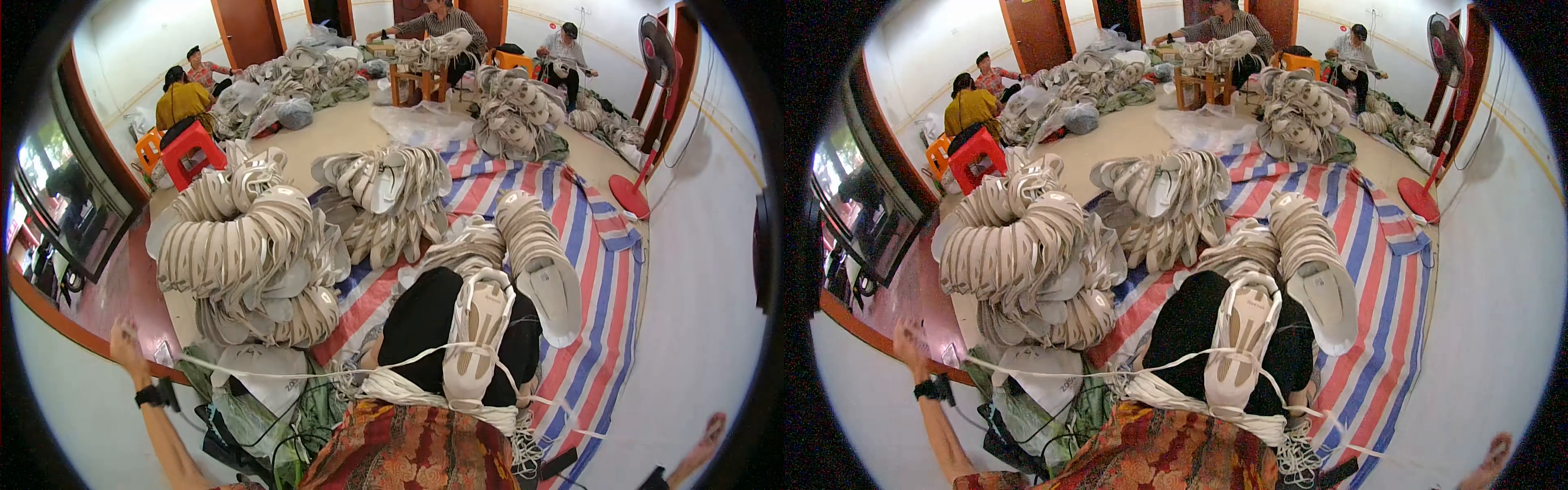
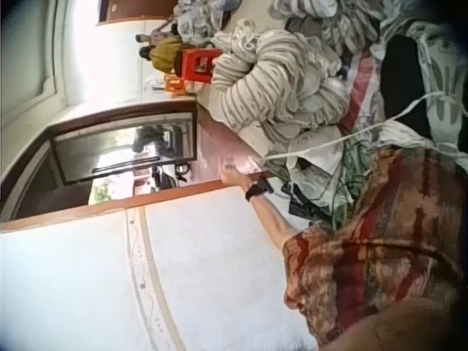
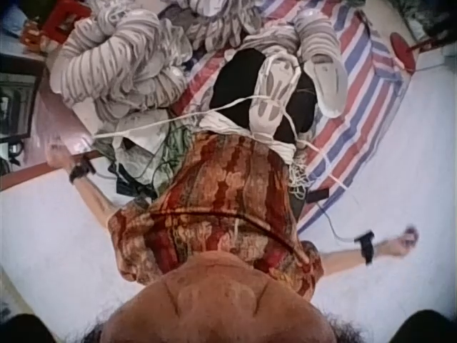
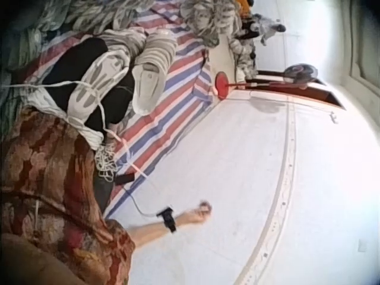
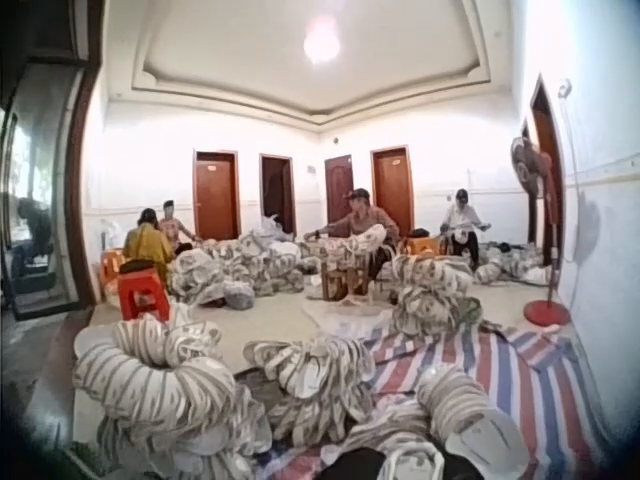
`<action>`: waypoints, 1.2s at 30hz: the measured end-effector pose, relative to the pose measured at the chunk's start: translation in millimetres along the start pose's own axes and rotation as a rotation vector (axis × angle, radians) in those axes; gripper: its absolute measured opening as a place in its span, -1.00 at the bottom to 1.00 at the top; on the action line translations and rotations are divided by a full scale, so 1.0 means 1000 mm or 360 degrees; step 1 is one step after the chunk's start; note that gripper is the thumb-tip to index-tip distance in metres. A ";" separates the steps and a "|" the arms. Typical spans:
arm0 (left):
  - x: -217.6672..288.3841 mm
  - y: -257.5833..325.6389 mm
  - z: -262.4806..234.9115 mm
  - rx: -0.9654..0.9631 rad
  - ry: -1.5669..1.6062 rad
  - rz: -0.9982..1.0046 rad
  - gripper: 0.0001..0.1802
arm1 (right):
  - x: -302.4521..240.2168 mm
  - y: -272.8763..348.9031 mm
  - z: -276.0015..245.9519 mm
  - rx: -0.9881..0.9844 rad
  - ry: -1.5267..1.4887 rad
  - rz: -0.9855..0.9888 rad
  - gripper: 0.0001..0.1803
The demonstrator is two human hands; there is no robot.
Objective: Lacing shoelaces into multiple pairs of athletic shoes in a factory setting.
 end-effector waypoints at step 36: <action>0.238 0.565 0.496 -0.3417 0.0182 0.0307 -0.86 | -0.124 0.433 0.324 -0.2350 -0.0617 0.0910 -0.86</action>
Point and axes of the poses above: each hand's wrist, its own y-axis away from the middle knuckle, its own z-axis out of the palm, x = y × z, the point moved 10 cm from there along -y, towards the middle knuckle, and after that the axes turned 5 degrees about x, right-handed, at the moved point
